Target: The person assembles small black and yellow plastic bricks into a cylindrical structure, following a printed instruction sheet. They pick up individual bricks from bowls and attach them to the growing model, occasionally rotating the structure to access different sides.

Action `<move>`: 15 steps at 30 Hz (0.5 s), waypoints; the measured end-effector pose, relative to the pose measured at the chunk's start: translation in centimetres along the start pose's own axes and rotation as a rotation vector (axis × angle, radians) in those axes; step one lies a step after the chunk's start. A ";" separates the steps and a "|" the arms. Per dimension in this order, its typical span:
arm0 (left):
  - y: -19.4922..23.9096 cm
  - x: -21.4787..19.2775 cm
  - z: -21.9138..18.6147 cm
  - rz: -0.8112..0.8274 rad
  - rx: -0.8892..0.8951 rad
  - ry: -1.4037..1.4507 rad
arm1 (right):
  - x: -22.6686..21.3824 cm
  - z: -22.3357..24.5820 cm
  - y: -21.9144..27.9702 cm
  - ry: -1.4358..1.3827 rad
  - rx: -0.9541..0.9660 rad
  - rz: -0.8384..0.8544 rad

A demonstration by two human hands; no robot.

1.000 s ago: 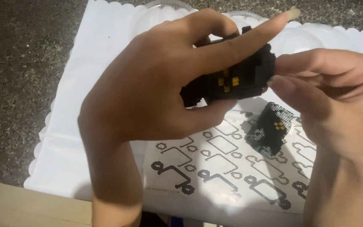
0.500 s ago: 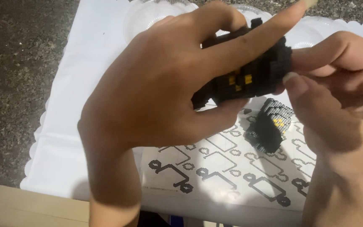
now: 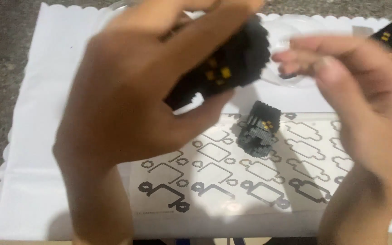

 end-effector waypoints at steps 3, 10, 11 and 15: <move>1.3 -1.4 1.1 -0.027 0.007 0.041 | -0.4 -5.4 1.7 0.283 0.163 0.005; 4.7 -7.2 0.8 -0.075 0.005 0.110 | 1.6 -8.6 6.0 0.455 0.398 -0.048; 5.4 -8.1 1.0 -0.082 0.004 0.120 | 1.7 -8.6 6.3 0.455 0.397 -0.050; 8.5 -12.1 0.5 -0.110 -0.012 0.154 | 2.4 -8.0 7.8 0.331 0.284 -0.080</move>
Point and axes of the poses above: each hand's wrist, its own y-axis away from the middle knuckle, its own x-axis out of the palm, z = x × y, the point moved 4 cm from there along -y, towards the middle knuckle, and after that the axes turned 13 degrees about -z, right-handed, at the moved point
